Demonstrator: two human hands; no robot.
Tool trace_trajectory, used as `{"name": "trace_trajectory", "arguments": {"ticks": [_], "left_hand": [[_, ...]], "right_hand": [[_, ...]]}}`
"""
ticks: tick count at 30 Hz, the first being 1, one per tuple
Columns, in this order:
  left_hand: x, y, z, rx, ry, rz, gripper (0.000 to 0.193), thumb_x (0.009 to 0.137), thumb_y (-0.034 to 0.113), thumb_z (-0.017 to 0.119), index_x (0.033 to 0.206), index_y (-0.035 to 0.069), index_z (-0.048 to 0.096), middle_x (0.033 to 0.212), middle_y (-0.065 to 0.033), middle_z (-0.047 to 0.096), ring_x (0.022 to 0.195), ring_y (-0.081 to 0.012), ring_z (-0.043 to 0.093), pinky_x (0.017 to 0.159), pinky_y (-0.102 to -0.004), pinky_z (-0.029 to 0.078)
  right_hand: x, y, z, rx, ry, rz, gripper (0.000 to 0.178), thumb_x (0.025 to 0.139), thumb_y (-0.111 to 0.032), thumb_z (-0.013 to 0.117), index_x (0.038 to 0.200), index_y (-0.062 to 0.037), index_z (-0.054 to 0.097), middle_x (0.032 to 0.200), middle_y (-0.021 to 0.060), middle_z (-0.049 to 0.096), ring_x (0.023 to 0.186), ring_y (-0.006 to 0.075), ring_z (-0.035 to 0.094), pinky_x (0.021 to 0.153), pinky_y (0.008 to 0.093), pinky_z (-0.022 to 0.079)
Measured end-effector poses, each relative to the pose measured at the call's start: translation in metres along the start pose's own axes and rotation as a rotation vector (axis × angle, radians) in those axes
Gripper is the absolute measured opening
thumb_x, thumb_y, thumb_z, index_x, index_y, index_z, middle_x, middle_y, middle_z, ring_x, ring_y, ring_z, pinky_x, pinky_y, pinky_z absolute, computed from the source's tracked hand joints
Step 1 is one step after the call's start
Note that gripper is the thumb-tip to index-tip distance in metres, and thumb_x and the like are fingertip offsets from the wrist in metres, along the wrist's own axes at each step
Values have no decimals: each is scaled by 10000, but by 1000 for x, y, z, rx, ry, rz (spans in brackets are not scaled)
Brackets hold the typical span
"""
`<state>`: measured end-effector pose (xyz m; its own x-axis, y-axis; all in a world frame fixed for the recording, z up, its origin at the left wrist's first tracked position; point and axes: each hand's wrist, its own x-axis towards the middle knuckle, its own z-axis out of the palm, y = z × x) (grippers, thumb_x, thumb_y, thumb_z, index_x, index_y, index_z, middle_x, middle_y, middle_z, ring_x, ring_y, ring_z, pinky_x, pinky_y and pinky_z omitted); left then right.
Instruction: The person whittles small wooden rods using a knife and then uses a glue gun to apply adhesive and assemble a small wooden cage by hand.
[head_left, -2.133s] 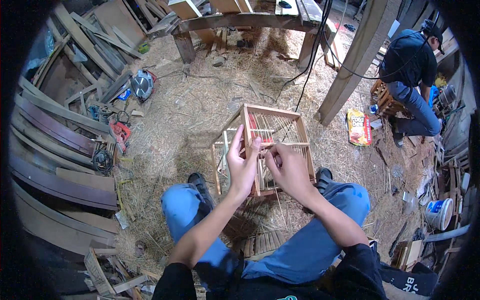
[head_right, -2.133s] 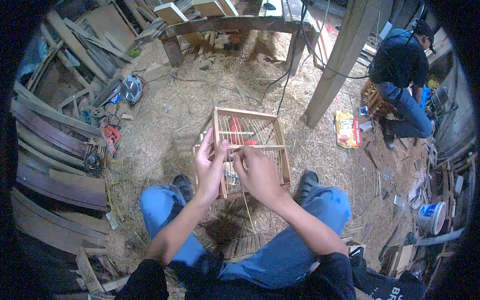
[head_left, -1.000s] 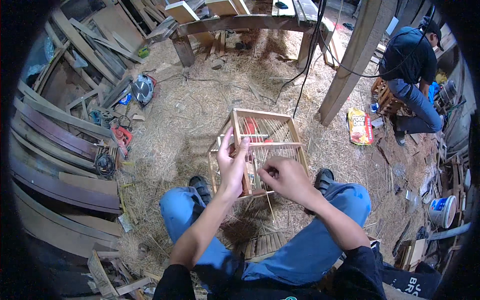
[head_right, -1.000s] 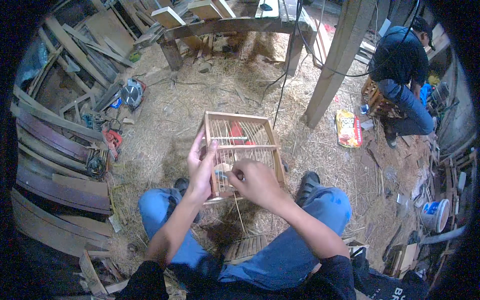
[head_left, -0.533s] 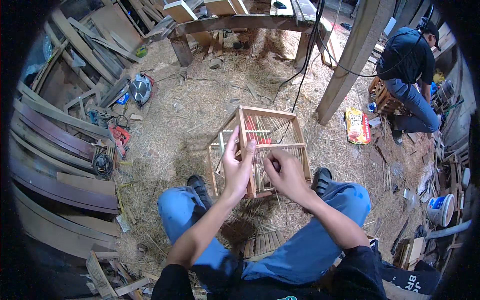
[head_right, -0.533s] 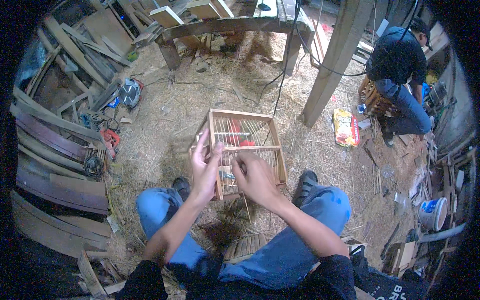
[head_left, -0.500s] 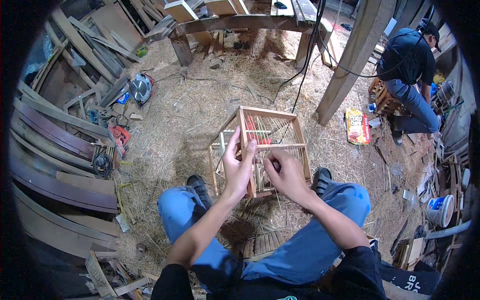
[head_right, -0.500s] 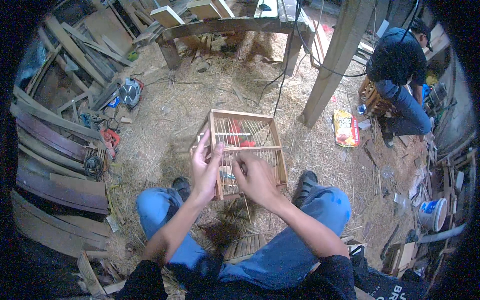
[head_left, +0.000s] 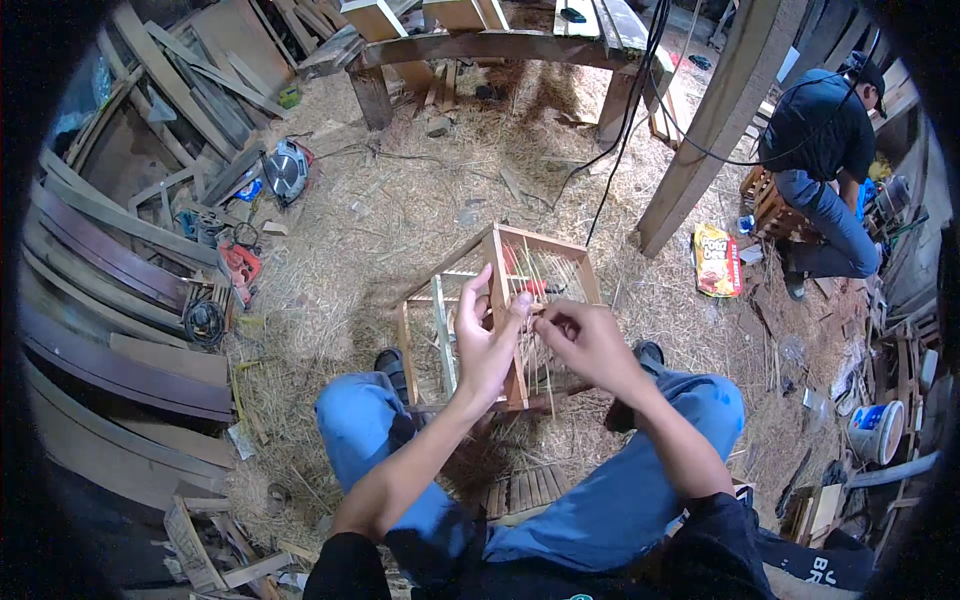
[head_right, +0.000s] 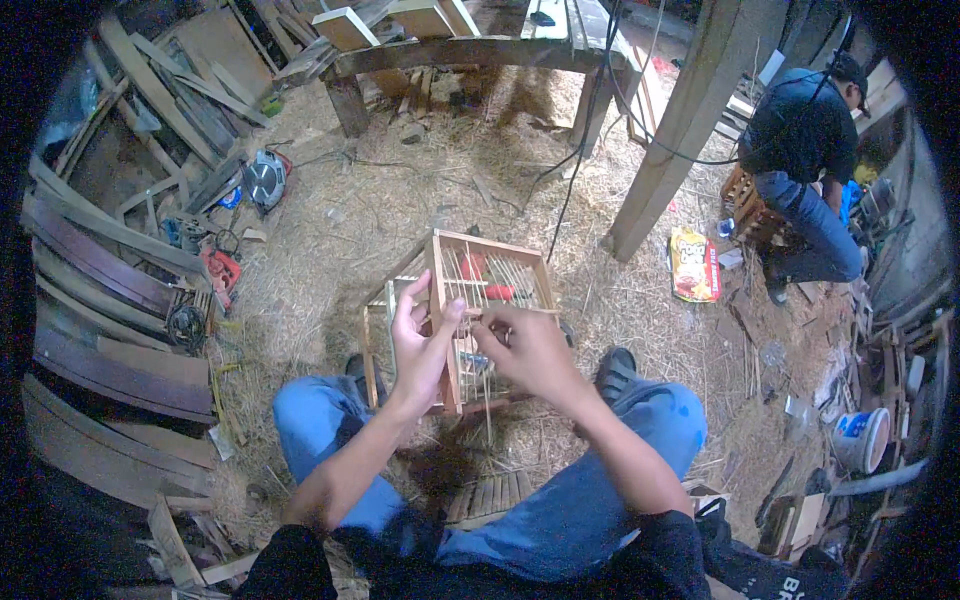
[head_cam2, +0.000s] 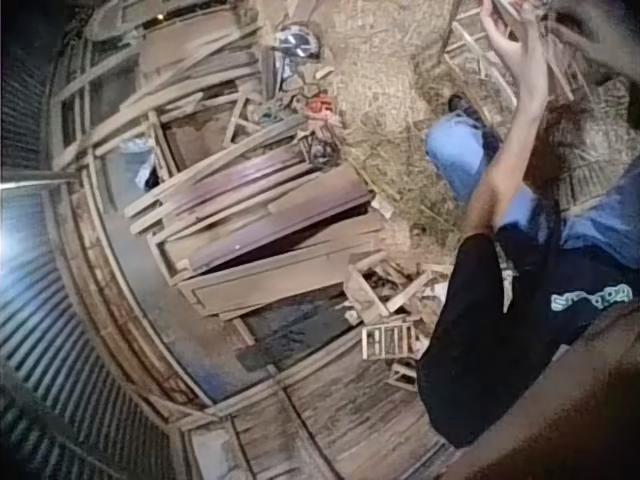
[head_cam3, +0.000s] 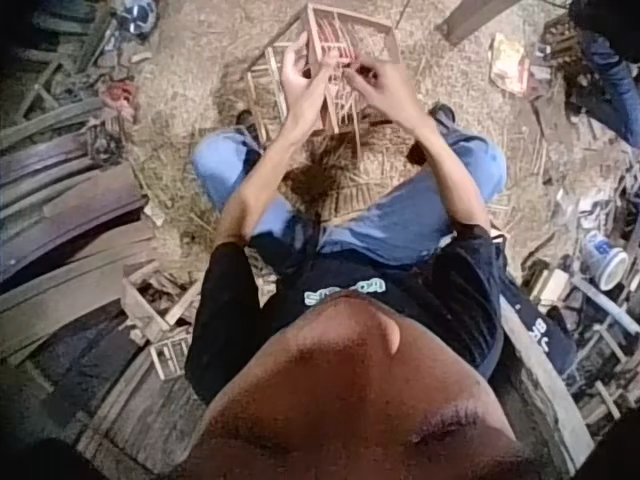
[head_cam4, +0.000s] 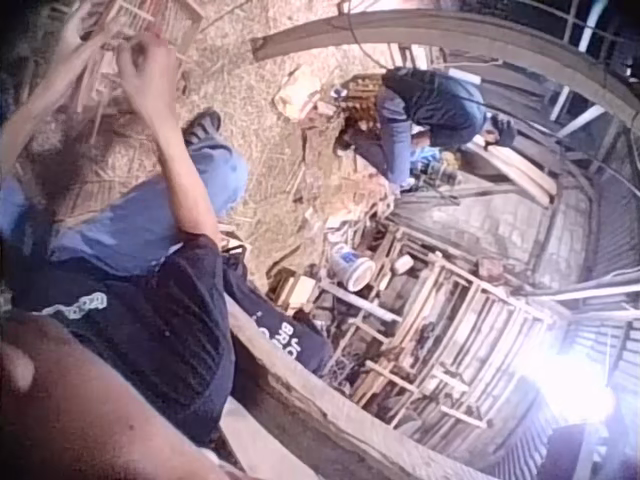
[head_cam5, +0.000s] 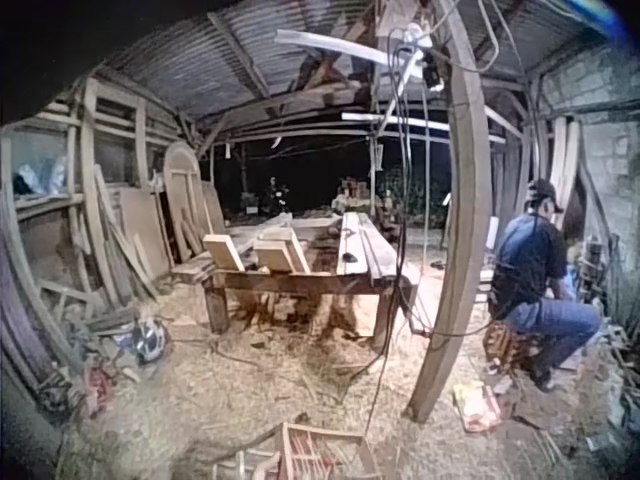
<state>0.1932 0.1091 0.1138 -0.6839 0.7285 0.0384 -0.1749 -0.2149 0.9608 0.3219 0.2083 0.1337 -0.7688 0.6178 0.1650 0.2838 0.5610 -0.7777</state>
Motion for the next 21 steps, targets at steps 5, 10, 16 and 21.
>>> {"name": "trace_trajectory", "arguments": {"ticks": [5,10,16,21], "left_hand": [[1,17,0,-91,17,-199,660,968,336,731,1410,57,328,1174,-166,603,1065,-177,597,874,-338,529],[-2,9,3,-39,63,-229,650,996,278,694,1465,42,312,1154,-135,620,1024,-159,607,840,-318,522],[-5,10,9,-5,-40,-175,533,1003,247,686,1406,15,425,1113,-90,660,931,-106,624,816,-289,521],[-3,-5,8,141,-66,-78,478,1008,266,679,1356,25,455,1093,-79,635,897,-77,596,719,-269,514]], "right_hand": [[9,-2,-13,152,169,76,198,946,-172,719,889,16,690,685,-1,612,617,47,515,528,264,398],[12,14,7,59,300,-29,171,942,-169,725,980,-2,721,728,37,649,639,87,556,573,286,441],[9,8,7,24,288,11,201,923,-200,728,990,-10,721,757,101,666,656,192,615,606,342,475],[8,13,10,16,338,4,197,927,-183,727,987,5,716,709,67,652,618,134,589,585,311,473]]}}
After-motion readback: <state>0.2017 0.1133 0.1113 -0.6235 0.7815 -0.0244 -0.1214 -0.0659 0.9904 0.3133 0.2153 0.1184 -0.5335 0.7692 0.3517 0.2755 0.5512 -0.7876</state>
